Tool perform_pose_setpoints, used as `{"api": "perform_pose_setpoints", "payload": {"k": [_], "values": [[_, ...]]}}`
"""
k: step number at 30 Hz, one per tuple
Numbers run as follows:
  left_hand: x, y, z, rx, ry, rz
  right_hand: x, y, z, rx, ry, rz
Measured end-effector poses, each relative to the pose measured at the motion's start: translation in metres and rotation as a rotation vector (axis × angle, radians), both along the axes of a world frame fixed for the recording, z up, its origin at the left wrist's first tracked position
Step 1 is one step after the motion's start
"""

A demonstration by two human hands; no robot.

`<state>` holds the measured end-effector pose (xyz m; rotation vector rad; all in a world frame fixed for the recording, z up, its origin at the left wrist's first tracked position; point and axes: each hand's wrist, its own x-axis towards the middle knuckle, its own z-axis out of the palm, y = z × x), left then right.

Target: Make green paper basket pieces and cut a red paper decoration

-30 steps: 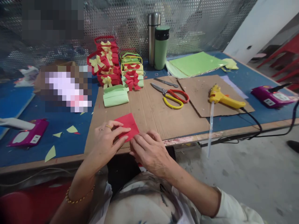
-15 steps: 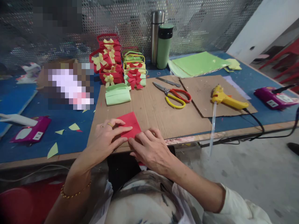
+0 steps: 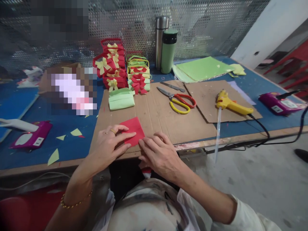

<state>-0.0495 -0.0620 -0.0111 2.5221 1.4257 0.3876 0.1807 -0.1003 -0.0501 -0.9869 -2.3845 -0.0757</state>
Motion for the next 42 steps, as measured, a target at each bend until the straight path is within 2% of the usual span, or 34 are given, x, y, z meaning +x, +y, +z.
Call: {"api": "perform_pose_setpoints", "payload": {"k": [8, 16, 20, 26, 35, 38, 42], "values": [[-0.006, 0.0, -0.004, 0.041, -0.01, -0.03, -0.005, -0.002, -0.009, -0.005, 0.019, -0.043], [-0.006, -0.004, -0.008, 0.116, 0.026, -0.024, 0.004, 0.007, 0.007, -0.089, 0.094, -0.005], [-0.006, -0.004, -0.008, 0.118, 0.036, -0.028, -0.002, 0.012, 0.005, -0.01, -0.001, -0.05], [-0.007, -0.005, -0.01, 0.123, 0.038, -0.031, -0.01, 0.01, -0.001, 0.021, -0.134, -0.088], [-0.003, -0.006, -0.008, 0.135, 0.043, -0.032, -0.009, 0.01, -0.005, 0.036, -0.161, -0.073], [-0.001, -0.008, -0.01, 0.197, 0.032, -0.058, -0.012, 0.009, -0.008, 0.035, -0.136, -0.008], [-0.003, -0.018, -0.022, 0.352, 0.006, -0.1, -0.016, 0.008, -0.01, 0.037, -0.139, -0.005]]}}
